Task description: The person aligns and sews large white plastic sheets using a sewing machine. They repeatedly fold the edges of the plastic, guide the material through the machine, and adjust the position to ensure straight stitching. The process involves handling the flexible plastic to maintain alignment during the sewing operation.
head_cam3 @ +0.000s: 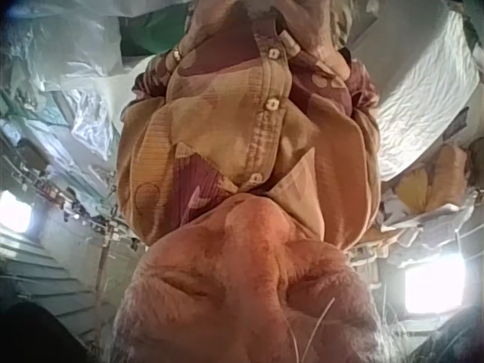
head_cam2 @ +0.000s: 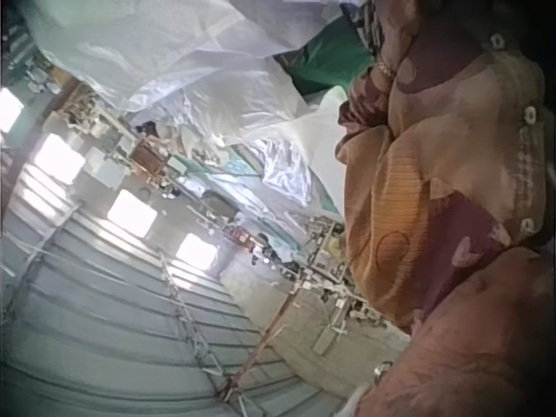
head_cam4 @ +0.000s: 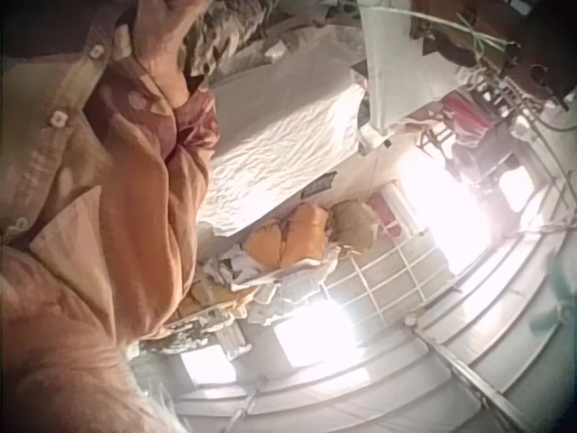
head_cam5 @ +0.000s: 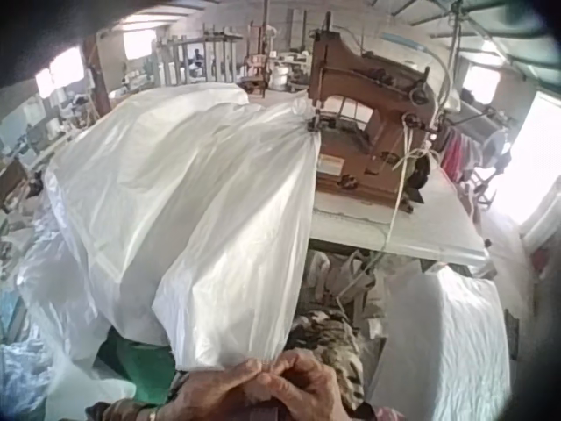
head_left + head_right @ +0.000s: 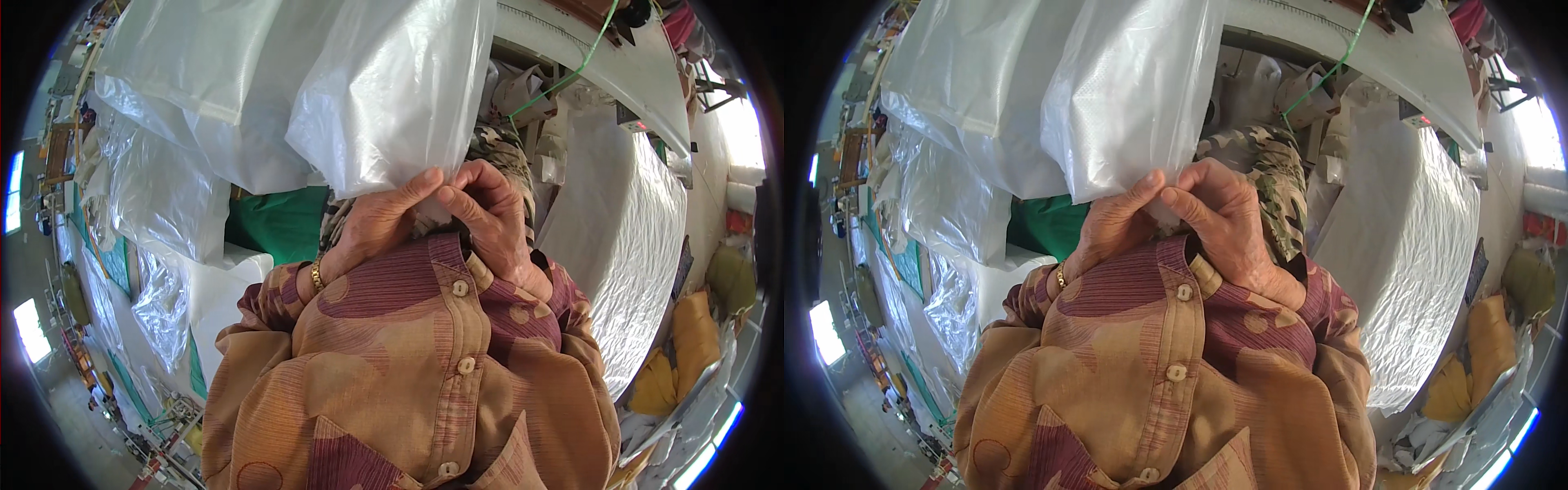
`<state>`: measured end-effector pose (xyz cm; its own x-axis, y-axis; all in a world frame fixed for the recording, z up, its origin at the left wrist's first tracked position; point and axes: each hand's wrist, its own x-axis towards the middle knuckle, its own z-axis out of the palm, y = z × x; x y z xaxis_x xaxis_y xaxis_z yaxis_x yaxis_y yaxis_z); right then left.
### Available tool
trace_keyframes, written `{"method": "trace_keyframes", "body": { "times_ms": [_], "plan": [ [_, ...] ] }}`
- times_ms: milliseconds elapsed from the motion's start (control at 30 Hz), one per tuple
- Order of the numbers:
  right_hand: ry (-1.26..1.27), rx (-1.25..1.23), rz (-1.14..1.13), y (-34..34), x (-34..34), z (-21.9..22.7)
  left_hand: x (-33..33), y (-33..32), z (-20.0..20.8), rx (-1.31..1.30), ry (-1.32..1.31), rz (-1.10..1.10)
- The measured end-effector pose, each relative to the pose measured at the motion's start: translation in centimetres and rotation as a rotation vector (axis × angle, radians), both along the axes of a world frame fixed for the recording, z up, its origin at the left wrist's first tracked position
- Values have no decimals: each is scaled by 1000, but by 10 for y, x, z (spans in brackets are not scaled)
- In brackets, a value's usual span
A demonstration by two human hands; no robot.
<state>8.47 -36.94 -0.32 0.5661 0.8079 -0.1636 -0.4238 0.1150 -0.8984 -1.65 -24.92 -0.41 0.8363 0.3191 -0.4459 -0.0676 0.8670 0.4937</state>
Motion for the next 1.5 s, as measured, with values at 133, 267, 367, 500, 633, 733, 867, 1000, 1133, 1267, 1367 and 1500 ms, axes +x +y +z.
{"method": "trace_keyframes", "body": {
  "times_ms": [133, 267, 367, 500, 633, 733, 867, 1000, 1133, 1267, 1367, 1500],
  "plan": [
    [44, 41, 28, -4, 0, 2, -1, 2, -8, 38, -32, 11],
    [65, 34, 20, -5, 0, -4, 0, 0, -4, 5, -35, 36],
    [64, 29, 32, -8, 2, -8, 2, -3, -2, 26, 12, 68],
    [192, 20, -59, -2, -5, 1, 1, -5, -1, 74, 25, 100],
    [191, 1, 30, -5, -3, 0, -2, -2, 4, 50, 26, 77],
    [191, 11, 109, -9, -1, -2, -5, -4, 6, 157, 78, 69],
    [178, 3, 107, -11, -3, 0, -8, 0, 1, 67, 16, 67],
    [86, -35, 69, -10, -7, 6, -5, -6, 1, 168, 92, 73],
    [-309, -238, 62, -13, -4, 8, -6, 0, -19, 433, 175, -62],
    [-860, -298, 7, -14, -2, 14, -3, 0, 13, 406, 326, -104],
    [-1197, -153, -59, -9, 1, 12, -8, -2, 2, 430, 205, -53],
    [-1410, -228, 44, -5, 3, 26, -9, -4, -4, 553, 98, 12]
  ]
}}
